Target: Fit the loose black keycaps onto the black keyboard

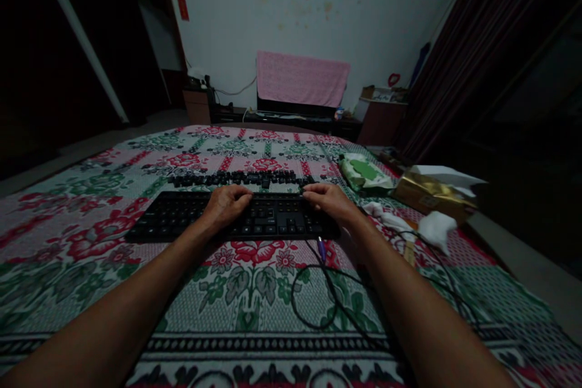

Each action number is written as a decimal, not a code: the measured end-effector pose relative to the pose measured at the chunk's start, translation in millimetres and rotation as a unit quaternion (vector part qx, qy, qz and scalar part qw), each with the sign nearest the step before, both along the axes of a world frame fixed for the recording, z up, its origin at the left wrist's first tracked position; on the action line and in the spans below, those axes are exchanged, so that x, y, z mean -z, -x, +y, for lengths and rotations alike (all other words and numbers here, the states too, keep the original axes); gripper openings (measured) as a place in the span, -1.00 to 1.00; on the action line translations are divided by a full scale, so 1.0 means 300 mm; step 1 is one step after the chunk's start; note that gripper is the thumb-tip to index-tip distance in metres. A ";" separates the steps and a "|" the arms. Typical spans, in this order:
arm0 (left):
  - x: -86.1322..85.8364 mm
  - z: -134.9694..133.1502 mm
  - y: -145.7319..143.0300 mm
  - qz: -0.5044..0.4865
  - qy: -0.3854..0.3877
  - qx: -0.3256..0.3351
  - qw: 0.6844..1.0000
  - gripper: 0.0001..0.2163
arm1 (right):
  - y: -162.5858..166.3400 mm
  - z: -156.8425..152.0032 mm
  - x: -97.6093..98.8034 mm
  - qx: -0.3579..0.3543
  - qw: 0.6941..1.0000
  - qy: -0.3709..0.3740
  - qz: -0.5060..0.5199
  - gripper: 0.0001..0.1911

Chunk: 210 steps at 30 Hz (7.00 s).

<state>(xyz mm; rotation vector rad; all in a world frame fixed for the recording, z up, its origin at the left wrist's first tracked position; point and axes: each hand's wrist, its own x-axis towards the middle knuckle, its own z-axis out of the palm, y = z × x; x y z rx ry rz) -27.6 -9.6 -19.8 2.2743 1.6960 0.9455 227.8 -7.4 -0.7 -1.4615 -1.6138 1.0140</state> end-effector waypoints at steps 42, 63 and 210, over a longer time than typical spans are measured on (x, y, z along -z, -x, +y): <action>-0.005 -0.007 0.030 0.156 0.025 -0.036 0.987 -0.75 | 0.022 -0.103 0.075 0.160 0.976 -0.097 0.111 -0.53; -0.015 -0.006 0.041 0.193 0.021 -0.050 0.980 -0.73 | 0.043 -0.117 0.054 0.118 0.981 -0.056 0.144 -0.53; 0.009 0.015 0.039 0.161 0.008 -0.016 0.987 -0.74 | 0.036 -0.046 -0.043 -0.158 0.940 -0.015 -0.303 -0.76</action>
